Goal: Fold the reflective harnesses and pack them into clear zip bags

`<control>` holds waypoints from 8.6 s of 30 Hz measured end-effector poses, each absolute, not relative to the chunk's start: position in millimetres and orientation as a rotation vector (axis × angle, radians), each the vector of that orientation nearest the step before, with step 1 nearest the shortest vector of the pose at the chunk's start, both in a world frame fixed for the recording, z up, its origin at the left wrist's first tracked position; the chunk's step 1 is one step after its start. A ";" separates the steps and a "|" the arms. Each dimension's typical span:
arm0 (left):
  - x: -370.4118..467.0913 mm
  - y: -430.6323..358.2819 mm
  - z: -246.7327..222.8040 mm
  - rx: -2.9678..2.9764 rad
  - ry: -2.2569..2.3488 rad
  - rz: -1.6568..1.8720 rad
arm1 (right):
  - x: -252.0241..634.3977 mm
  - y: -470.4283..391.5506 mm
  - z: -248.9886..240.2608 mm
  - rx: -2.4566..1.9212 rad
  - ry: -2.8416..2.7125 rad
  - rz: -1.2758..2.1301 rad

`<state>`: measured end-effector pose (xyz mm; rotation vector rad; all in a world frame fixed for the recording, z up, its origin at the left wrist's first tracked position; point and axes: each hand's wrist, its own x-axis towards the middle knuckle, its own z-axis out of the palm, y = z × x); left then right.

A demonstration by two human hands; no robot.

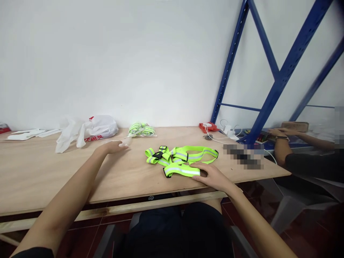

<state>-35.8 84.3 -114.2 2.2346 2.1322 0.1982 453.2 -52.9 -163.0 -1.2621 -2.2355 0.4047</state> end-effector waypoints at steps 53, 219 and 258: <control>124.1 29.8 -146.6 3.122 0.796 0.430 | 512.3 -39.3 -146.6 -1.183 -1.071 0.695; 128.9 16.8 132.9 2.150 1.016 0.959 | 451.0 16.9 -50.1 -0.865 -1.500 1.085; 153.6 4.4 144.6 2.225 1.709 0.978 | 349.5 -50.8 -143.7 -1.092 -2.481 -0.051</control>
